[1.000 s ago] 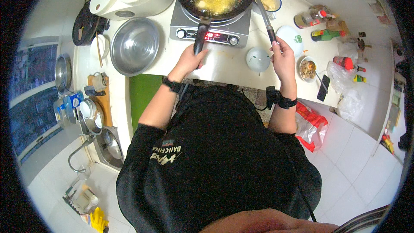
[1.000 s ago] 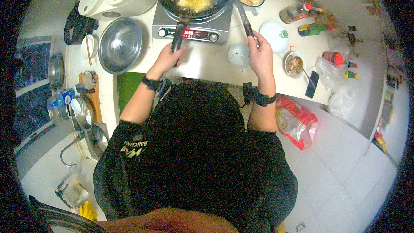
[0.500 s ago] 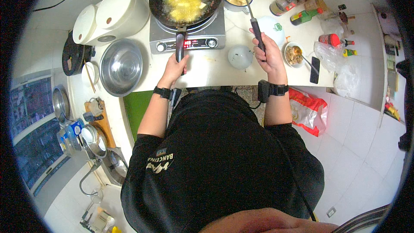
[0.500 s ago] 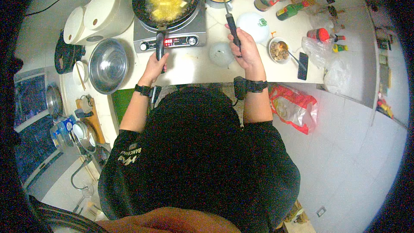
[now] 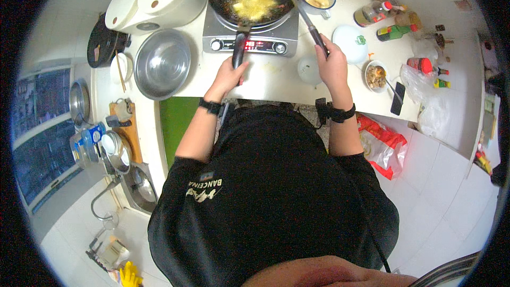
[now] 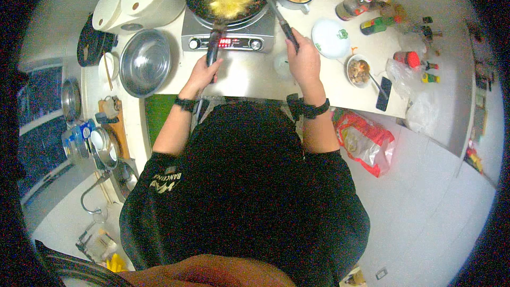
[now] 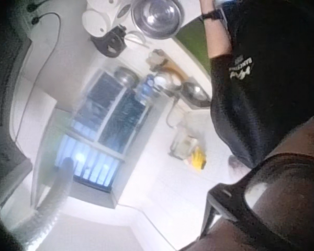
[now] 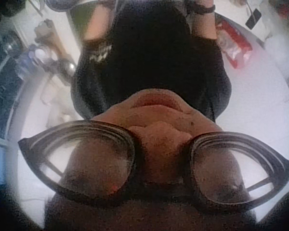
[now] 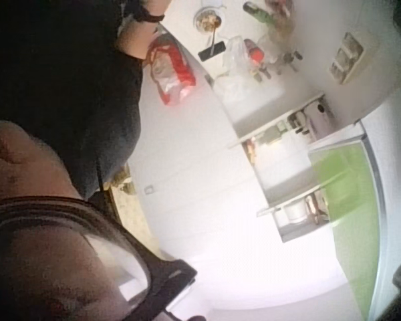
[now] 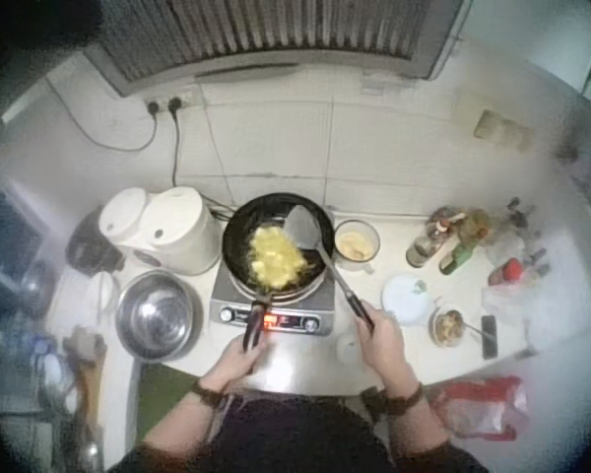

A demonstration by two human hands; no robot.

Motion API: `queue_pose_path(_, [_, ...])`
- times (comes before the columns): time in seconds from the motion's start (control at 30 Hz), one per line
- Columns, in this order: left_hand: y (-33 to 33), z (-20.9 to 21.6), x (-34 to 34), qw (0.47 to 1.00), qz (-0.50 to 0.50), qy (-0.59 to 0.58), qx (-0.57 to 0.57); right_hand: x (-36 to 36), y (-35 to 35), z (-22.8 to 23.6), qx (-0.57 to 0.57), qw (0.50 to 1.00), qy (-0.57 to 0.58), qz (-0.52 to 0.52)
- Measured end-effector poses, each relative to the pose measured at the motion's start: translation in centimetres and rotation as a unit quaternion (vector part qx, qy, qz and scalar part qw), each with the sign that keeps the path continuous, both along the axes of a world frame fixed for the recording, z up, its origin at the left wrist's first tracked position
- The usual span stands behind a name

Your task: The person places a plate of cubed food into a hot pan of oil and stirs it with a ladle. They use chopsticks to test the oil temperature before adding the food.

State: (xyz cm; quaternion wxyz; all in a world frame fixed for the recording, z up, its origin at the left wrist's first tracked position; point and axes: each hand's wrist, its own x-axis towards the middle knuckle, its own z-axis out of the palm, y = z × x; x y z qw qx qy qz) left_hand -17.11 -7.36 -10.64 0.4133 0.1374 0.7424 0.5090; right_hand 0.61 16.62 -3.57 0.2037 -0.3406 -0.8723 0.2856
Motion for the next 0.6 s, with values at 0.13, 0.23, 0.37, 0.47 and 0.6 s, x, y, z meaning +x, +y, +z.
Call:
queue_pose_path(0.13, [1.0,-0.6,0.4,0.998,0.014,-0.009,0.060,-0.3,0.3,0.1,-0.008,1.000,-0.007,-0.018])
queue_pose_path(0.23, [-0.7,1.6,1.1,1.000,0.002,-0.015,0.020,-0.4,0.2,0.1,-0.009,0.999,0.020,-0.026])
queue_pose_path(0.37, [-2.3,4.1,1.4,0.999,0.003,-0.035,-0.007,0.3,0.2,0.2,-0.037,0.999,0.002,-0.034])
queue_pose_path(0.47, [-1.9,3.3,0.7,1.000,-0.015,-0.017,-0.006,0.2,0.4,0.3,-0.052,0.998,-0.007,-0.040])
queue_pose_path(0.6, [0.1,0.0,-0.3,0.999,-0.017,0.004,0.030,0.1,0.8,0.3,-0.033,0.999,-0.003,-0.038])
